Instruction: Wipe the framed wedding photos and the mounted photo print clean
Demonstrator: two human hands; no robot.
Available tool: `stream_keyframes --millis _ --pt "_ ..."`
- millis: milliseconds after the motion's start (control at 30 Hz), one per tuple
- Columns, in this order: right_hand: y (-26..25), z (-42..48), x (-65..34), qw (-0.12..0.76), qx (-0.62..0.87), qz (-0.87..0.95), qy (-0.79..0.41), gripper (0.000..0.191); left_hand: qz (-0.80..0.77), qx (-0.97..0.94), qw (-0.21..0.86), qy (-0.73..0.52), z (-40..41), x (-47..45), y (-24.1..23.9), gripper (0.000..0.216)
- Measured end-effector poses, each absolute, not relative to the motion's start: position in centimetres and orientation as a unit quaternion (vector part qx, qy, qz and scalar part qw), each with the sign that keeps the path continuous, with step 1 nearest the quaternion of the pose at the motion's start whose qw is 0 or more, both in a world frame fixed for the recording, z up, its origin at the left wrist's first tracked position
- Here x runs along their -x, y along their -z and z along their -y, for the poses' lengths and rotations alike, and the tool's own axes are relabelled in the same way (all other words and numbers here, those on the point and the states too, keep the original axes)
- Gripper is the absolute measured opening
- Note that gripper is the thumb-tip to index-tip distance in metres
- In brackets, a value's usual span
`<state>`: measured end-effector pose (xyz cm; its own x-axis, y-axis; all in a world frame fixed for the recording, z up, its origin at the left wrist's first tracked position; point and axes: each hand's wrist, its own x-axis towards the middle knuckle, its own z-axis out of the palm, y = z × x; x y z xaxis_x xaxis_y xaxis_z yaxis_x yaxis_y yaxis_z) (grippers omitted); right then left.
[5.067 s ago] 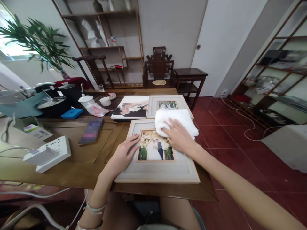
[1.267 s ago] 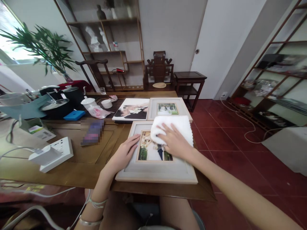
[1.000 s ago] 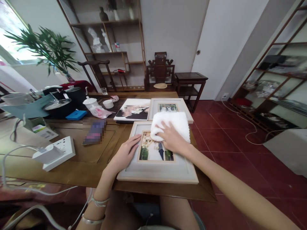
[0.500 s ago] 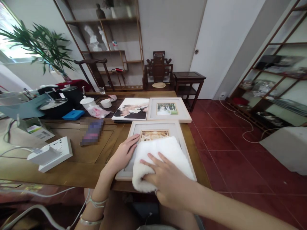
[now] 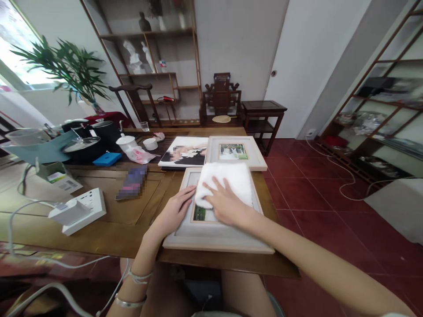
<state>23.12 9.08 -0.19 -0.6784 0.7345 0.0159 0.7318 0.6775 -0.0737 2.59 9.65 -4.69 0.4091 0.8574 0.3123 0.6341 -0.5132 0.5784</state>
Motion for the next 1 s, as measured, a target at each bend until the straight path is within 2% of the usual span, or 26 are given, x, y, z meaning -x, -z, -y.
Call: stream_keyframes --millis 233,433,667,800,1000 --pt "-2.7 -1.2 -23.5 -0.013 0.318 0.935 -0.158 0.059 -0.453 -0.820 0.182 -0.298 -9.6 -2.5 4.7 0.039" --pt "-3.6 -3.3 -26.4 0.007 0.339 0.909 -0.243 0.056 -0.461 -0.819 0.188 -0.286 -9.6 -2.6 4.7 0.040" --pt "-0.4 -9.1 -26.0 0.094 0.432 0.886 -0.137 0.063 -0.460 -0.813 0.198 -0.299 -9.4 -2.7 4.4 0.038" --pt "-0.4 -7.8 -22.2 0.062 0.416 0.899 -0.122 0.060 -0.456 -0.791 0.207 -0.351 -9.1 -2.6 4.0 0.037" --pt "-1.0 -2.4 -18.4 0.014 0.348 0.932 -0.104 0.044 -0.455 -0.763 0.216 -0.405 -9.3 -2.4 4.1 0.038"
